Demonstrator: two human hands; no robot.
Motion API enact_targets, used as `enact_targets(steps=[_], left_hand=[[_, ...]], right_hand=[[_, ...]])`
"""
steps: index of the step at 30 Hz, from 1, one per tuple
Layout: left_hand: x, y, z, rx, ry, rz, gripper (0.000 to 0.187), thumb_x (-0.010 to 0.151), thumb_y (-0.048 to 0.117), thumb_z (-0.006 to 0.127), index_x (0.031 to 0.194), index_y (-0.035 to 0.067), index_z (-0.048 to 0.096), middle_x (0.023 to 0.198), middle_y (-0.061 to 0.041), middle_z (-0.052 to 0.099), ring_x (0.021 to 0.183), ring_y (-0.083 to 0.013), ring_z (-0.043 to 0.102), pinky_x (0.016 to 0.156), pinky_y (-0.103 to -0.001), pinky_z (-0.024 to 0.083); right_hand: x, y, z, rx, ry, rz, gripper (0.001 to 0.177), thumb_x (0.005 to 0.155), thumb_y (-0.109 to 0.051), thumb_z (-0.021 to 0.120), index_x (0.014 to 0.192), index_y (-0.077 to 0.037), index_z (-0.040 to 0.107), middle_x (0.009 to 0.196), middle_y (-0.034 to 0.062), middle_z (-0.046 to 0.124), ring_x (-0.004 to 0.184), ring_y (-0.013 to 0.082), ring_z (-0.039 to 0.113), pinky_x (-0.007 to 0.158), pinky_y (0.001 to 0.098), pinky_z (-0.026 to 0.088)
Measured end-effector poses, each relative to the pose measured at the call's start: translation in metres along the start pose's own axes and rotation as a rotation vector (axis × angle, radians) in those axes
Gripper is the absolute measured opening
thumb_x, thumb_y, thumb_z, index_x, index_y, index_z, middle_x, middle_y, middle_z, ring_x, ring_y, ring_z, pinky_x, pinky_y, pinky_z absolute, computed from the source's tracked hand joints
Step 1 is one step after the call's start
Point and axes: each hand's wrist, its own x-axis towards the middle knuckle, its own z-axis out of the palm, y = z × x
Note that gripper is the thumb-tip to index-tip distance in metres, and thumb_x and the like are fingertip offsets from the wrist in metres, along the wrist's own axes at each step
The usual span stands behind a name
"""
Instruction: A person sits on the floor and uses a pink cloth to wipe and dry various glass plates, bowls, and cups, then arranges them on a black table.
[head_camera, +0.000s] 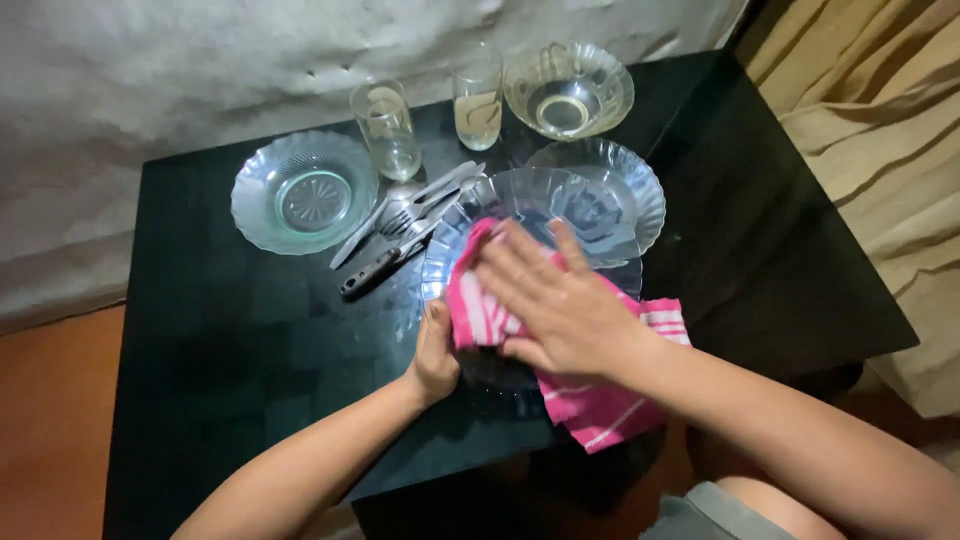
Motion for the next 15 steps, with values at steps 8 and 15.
enact_targets(steps=[8,15], left_hand=[[-0.002,-0.001,0.0,-0.112,-0.042,-0.014,0.068,0.11,0.047,0.026,0.143,-0.008,0.048,0.133,-0.024,0.062,0.131,-0.0352,0.059,0.11,-0.041,0.05],[0.008,0.008,0.001,-0.037,-0.085,0.113,0.075,0.108,0.049,0.014,0.134,-0.007,0.056,0.118,-0.029,0.073,0.108,-0.024,0.067,0.093,-0.042,0.058]], right_hand=[[-0.013,0.011,0.001,-0.056,-0.07,0.291,0.103,0.086,-0.076,0.052,0.159,-0.006,0.033,0.168,0.0226,0.024,0.159,0.0413,0.009,0.122,0.0696,0.004],[-0.008,-0.002,0.007,0.066,0.104,-0.078,0.091,0.099,-0.073,0.015,0.161,-0.009,0.031,0.169,0.0186,0.027,0.158,0.038,0.019,0.125,0.0642,0.004]])
